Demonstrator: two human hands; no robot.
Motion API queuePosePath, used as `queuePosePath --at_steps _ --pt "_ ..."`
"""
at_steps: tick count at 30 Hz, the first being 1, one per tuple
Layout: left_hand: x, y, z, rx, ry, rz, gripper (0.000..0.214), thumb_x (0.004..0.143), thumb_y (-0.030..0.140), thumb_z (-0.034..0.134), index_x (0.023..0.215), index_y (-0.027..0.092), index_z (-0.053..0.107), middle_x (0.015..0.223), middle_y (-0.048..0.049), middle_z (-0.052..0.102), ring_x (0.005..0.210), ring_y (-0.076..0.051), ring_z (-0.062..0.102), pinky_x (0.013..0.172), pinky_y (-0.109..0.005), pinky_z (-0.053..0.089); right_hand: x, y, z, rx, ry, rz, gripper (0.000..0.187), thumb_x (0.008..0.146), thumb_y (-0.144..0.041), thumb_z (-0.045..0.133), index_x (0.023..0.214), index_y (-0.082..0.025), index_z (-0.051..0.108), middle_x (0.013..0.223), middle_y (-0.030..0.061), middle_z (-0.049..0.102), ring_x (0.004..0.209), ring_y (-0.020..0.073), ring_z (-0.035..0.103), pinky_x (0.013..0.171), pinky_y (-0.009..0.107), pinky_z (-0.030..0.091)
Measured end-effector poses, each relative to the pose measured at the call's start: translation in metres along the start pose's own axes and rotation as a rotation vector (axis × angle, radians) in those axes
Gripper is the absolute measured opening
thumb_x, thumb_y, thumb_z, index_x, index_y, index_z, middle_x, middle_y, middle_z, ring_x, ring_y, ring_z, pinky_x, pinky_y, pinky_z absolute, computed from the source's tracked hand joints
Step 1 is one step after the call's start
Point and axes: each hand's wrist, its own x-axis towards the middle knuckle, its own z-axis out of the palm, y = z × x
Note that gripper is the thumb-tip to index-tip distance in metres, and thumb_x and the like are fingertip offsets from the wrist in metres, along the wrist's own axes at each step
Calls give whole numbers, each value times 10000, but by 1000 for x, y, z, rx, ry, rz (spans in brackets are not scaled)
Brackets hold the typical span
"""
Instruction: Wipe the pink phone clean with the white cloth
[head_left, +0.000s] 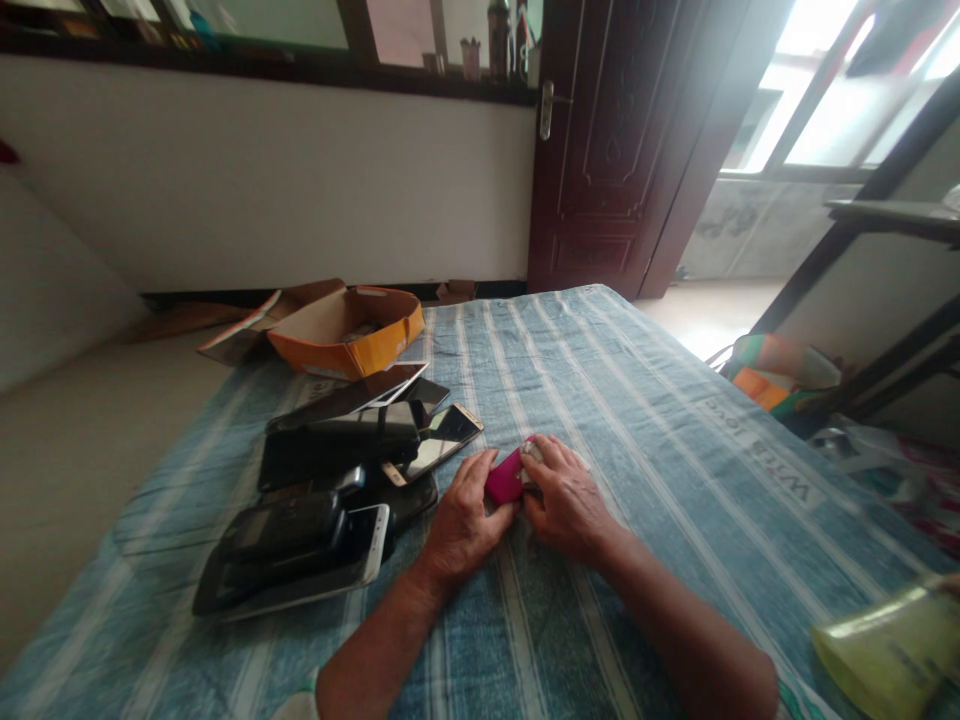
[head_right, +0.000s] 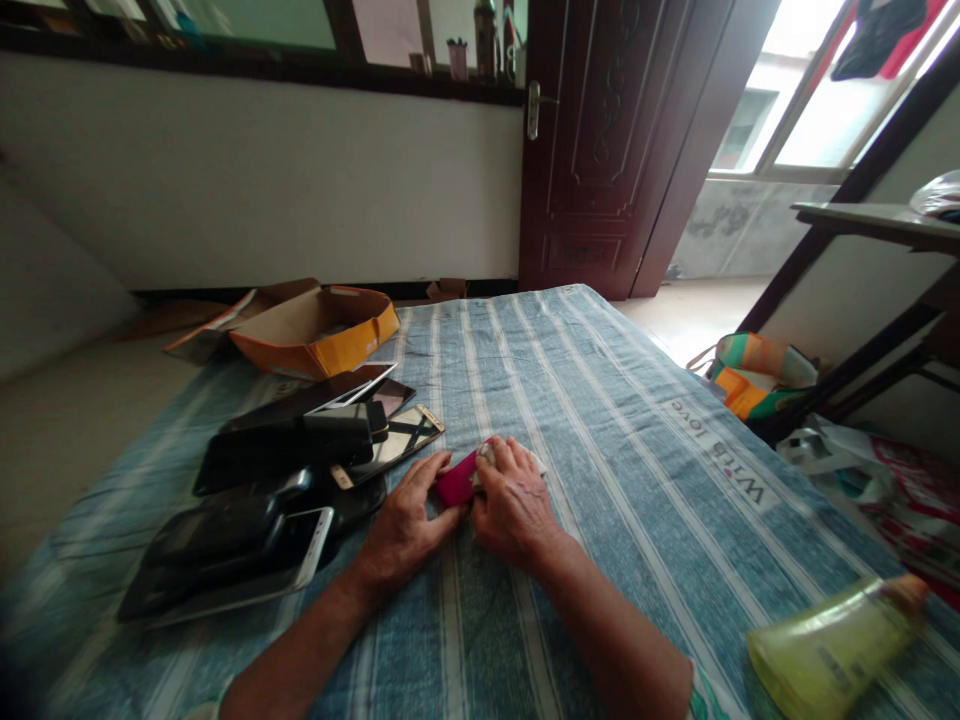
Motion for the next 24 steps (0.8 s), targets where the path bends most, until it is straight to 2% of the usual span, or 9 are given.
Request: queuePosePath --at_steps 3,7,11,15,19,24 --pt "0 0 0 6 13 6 511 758 230 655 1245 139 531 1249 -147 606 1196 -296 577 1027 -439 484 -1 4 -5 -23 -80 -1 577 754 -101 570 1325 -184 548 1480 168 387 1368 338 347 1078 508 358" --pt "0 0 0 8 13 15 499 754 215 657 1234 152 537 1252 -142 604 1198 -289 575 1034 -446 476 1 11 -9 -51 -90 -58 492 824 -82 520 1300 -192 575 1438 167 442 1294 293 451 1026 426 421" --pt "0 1 -1 -2 2 -1 504 746 221 664 1229 162 535 1254 -140 600 1197 -289 574 1032 -454 474 4 18 -8 -62 -14 -92 395 873 -77 475 1206 -215 637 1291 123 574 1135 234 564 943 343 467" --pt "0 1 0 -3 2 -13 506 733 211 659 1221 154 539 1245 -140 600 1188 -287 578 1026 -444 479 7 29 -5 -2 76 -94 401 872 -48 429 1176 -211 635 1115 83 640 1017 201 591 869 292 482" --pt "-1 1 1 8 22 -4 507 733 210 651 1225 170 534 1245 -134 600 1182 -285 582 1016 -445 488 7 32 -2 14 159 -91 422 866 -42 415 1221 -197 585 1068 76 640 978 201 581 841 293 488" --pt "0 0 2 31 37 4 496 743 240 653 1216 146 541 1243 -161 602 1175 -305 582 1013 -459 492 7 14 1 -17 211 -199 326 919 -88 398 1186 -158 571 1105 113 626 1037 227 548 898 344 475"
